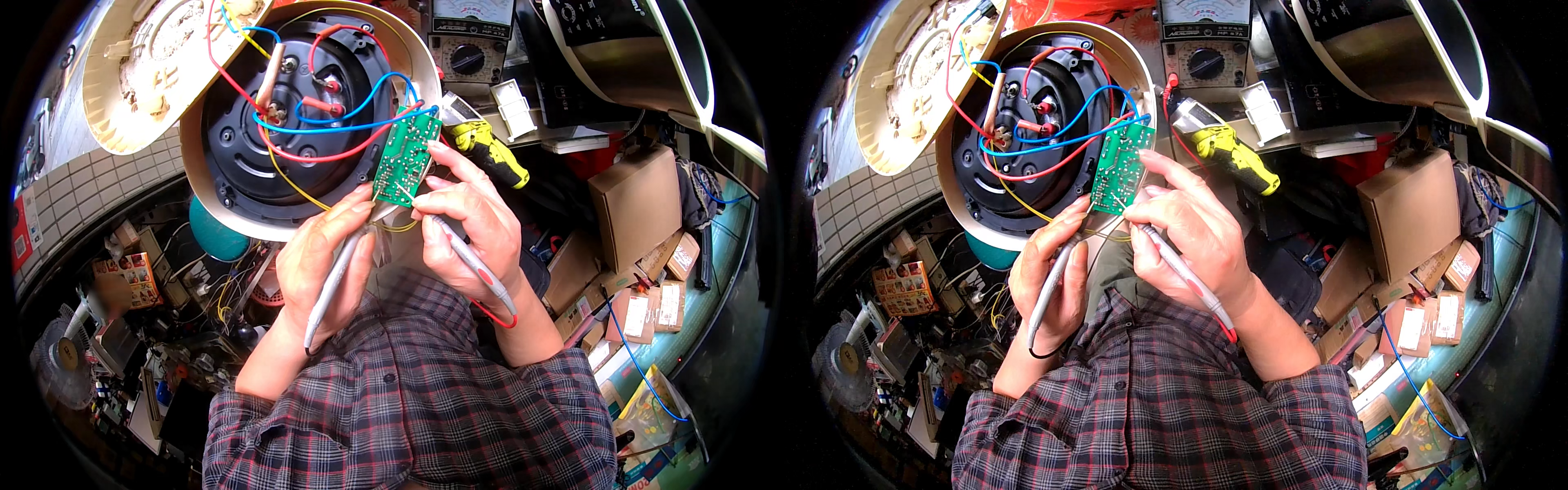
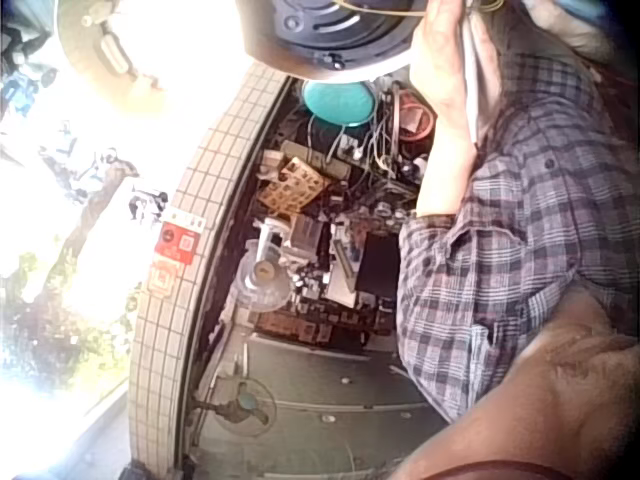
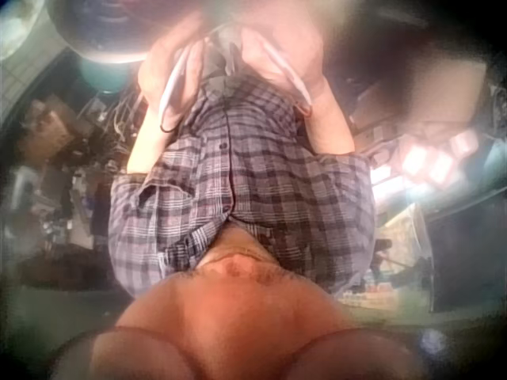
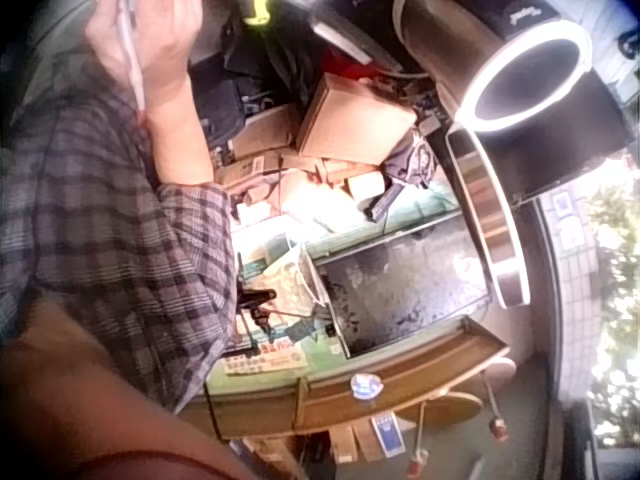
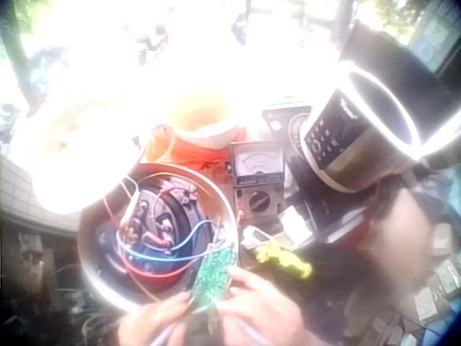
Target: The person puts on glasses and then uses a multimeter to test a small green circuit board connected to wires. They probe various points on the board while holding it in their hands.
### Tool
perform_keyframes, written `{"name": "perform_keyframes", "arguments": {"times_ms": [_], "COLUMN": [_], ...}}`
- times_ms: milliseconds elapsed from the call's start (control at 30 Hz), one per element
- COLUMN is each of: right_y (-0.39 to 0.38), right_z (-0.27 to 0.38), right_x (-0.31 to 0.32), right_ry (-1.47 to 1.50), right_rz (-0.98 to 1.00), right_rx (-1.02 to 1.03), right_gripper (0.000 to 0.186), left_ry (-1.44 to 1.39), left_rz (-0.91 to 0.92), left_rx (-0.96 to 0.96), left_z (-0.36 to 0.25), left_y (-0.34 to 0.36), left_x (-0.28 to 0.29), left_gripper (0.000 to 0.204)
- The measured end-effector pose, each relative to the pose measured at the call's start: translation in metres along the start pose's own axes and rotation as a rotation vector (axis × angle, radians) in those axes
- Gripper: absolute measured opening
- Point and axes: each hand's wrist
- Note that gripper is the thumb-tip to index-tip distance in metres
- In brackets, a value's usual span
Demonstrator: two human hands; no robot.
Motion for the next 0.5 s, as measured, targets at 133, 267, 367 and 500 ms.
{"name": "perform_keyframes", "arguments": {"times_ms": [133,267,367,500], "right_y": [-0.0003,-0.0007,0.0006,0.0022], "right_z": [-0.0004,-0.0005,-0.0024,-0.0014], "right_x": [0.0007,0.0003,0.0001,0.0043], "right_ry": [-0.009,-0.004,-0.014,-0.034], "right_rz": [0.012,0.012,0.004,-0.006], "right_rx": [-0.007,-0.011,0.02,0.067], "right_gripper": [0.023,0.022,0.024,0.032], "left_ry": [0.004,0.017,0.055,0.056], "left_rz": [-0.002,-0.036,-0.012,-0.002], "left_rx": [0.003,-0.021,-0.004,-0.016], "left_z": [-0.0005,0.0051,0.0011,-0.0019], "left_y": [0.0004,-0.0013,-0.0024,0.0057], "left_x": [0.0004,-0.0027,0.0004,0.0015], "left_gripper": [0.031,0.036,0.038,0.038]}}
Point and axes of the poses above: each hand's wrist, its own y-axis towards the middle knuckle, its own x-axis out of the back of the hand, z = x × y, and after that the axes turned 11 degrees about -x, right-handed
